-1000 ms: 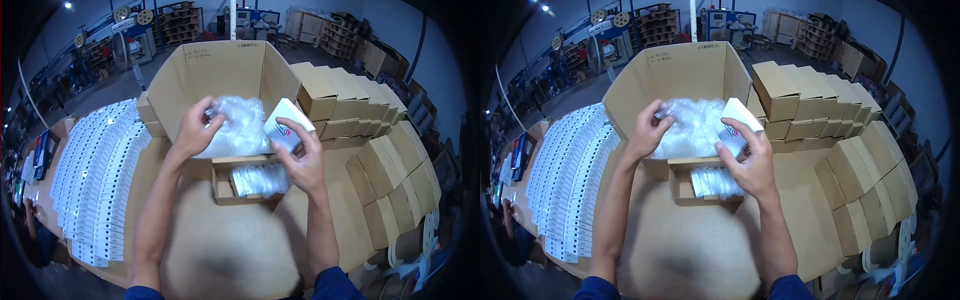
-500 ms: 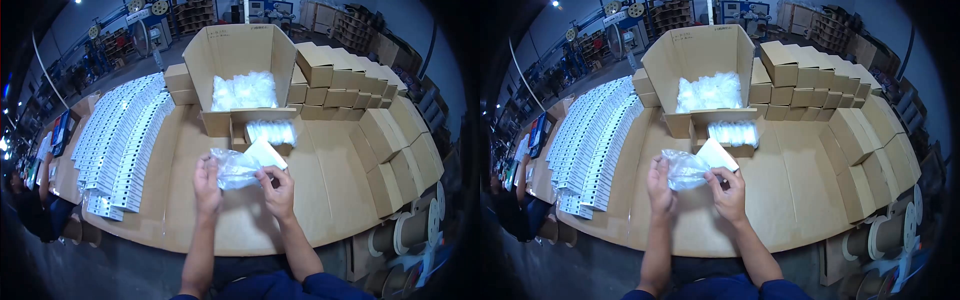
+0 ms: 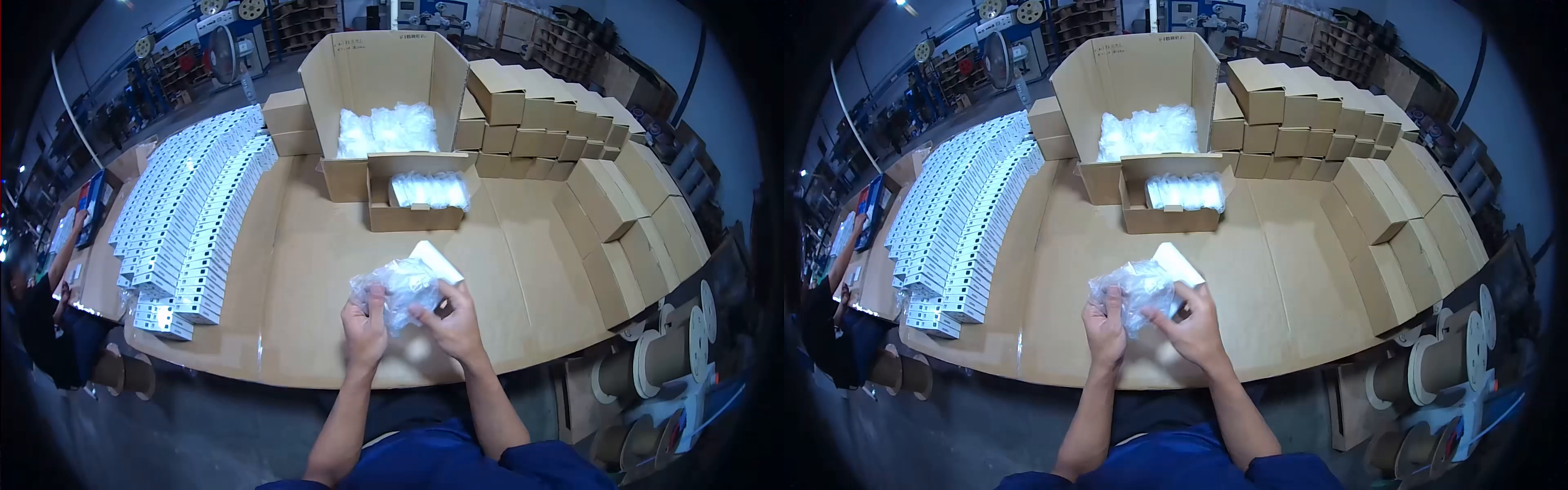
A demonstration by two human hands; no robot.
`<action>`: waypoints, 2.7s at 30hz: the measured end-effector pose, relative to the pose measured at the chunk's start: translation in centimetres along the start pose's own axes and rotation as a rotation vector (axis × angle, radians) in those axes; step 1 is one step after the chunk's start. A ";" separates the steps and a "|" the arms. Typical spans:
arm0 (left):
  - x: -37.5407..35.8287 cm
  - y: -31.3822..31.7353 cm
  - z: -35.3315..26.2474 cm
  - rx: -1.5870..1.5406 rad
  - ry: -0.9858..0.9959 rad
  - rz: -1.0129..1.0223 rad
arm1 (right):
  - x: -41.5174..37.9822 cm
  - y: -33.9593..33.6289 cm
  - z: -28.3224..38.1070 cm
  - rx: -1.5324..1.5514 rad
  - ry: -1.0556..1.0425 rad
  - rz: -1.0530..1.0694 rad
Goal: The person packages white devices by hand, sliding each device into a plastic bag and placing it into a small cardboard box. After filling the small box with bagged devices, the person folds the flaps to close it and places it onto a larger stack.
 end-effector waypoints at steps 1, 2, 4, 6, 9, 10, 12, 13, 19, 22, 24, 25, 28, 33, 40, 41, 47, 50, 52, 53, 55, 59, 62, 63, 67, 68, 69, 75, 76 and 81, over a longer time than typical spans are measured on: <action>0.1 -0.1 -0.3 0.022 0.006 -0.002 | -0.1 0.3 -0.3 0.059 -0.001 0.050; 0.3 -0.2 -0.7 0.044 0.008 -0.006 | -0.2 0.7 -0.6 0.119 0.000 0.101; 1.0 -0.3 -0.7 0.004 0.003 -0.067 | -0.4 0.9 -0.7 0.156 0.061 0.191; 2.0 -0.5 -0.1 -0.120 -0.010 -0.179 | -0.4 1.0 -0.4 0.189 -0.001 0.203; 2.8 -1.6 0.9 -0.074 0.023 -0.146 | 0.0 0.7 -0.6 0.192 -0.094 0.239; 2.9 -1.6 0.9 -0.025 0.054 -0.137 | -0.1 0.6 -1.0 0.204 -0.096 0.247; 2.7 -1.9 1.1 -0.006 0.094 -0.138 | 0.0 0.3 -1.7 0.223 -0.025 0.259; 2.8 -2.0 1.0 0.006 0.117 -0.139 | 0.1 0.2 -2.1 0.231 0.047 0.261; 3.1 -2.0 2.6 0.136 -0.007 -0.011 | 1.0 1.7 -2.4 0.319 0.188 0.138; 3.9 -2.7 4.1 0.113 0.004 -0.107 | 0.8 2.5 -3.3 0.315 0.165 0.005; 3.9 -4.2 4.0 -0.056 -0.073 -0.120 | 0.9 2.2 -3.7 0.253 0.087 -0.050; 4.0 -4.1 3.5 0.077 0.071 -0.118 | 1.0 2.0 -3.8 0.210 0.037 -0.051; 3.9 -2.8 -1.6 0.664 0.411 -0.043 | 1.1 1.9 -3.9 0.163 -0.016 -0.059; 5.0 0.0 -5.3 0.972 0.583 0.376 | 1.5 1.6 -4.0 0.021 -0.156 -0.056; 5.1 0.1 -3.2 0.701 0.240 0.484 | 2.0 0.6 -2.7 -0.049 -0.180 0.016; 5.0 0.1 -2.9 0.642 0.184 0.461 | 2.1 0.5 -2.6 -0.047 -0.173 0.045; 7.1 -0.3 -3.8 0.737 0.152 0.388 | 1.7 -0.4 -2.6 0.001 0.013 0.240; 8.4 -0.6 -4.7 0.778 0.085 0.308 | 1.5 -0.8 -2.5 0.038 0.083 0.323; 8.9 -2.7 -2.3 0.553 0.210 0.073 | 1.2 -0.8 -2.4 0.059 0.112 0.272; 8.7 -3.3 -1.2 0.326 0.259 -0.049 | 1.1 -0.5 -2.6 0.074 0.122 0.210; 8.1 -3.4 -0.3 -0.008 0.243 -0.153 | 0.8 -0.1 -2.9 0.076 0.137 0.110; 3.1 -2.9 3.3 -0.160 -0.117 0.072 | 1.2 0.4 -2.7 0.049 0.126 -0.012; 1.8 -1.1 2.9 -0.158 -0.298 0.298 | 1.0 1.4 -2.6 0.089 0.107 -0.066; 1.7 -1.6 3.2 -0.160 -0.348 0.263 | 1.1 1.6 -2.7 0.106 0.095 -0.087; 2.5 -4.5 4.8 -0.282 -0.331 0.195 | 0.4 1.3 -3.7 0.074 0.117 -0.066; 2.5 -5.0 4.8 -0.336 -0.276 0.186 | 0.3 1.3 -3.7 0.060 0.092 -0.082; 2.5 -4.6 4.0 -0.346 -0.294 0.196 | 0.3 1.3 -3.7 0.048 0.064 -0.097; 2.7 -3.1 2.8 -0.046 -0.299 0.233 | 0.8 1.7 -3.2 0.081 -0.096 0.029; 2.7 -3.1 3.1 -0.032 -0.288 0.210 | 0.7 1.8 -3.4 0.119 -0.080 0.048; 2.8 -3.8 2.4 0.318 -0.094 0.301 | 1.7 -1.7 -4.7 0.239 0.086 0.050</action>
Point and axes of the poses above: each hand's wrist, its own x-axis towards the middle knuckle, its own y-axis out of the palm, z = x × y, the point moved 2 cm from there along x, towards the middle knuckle
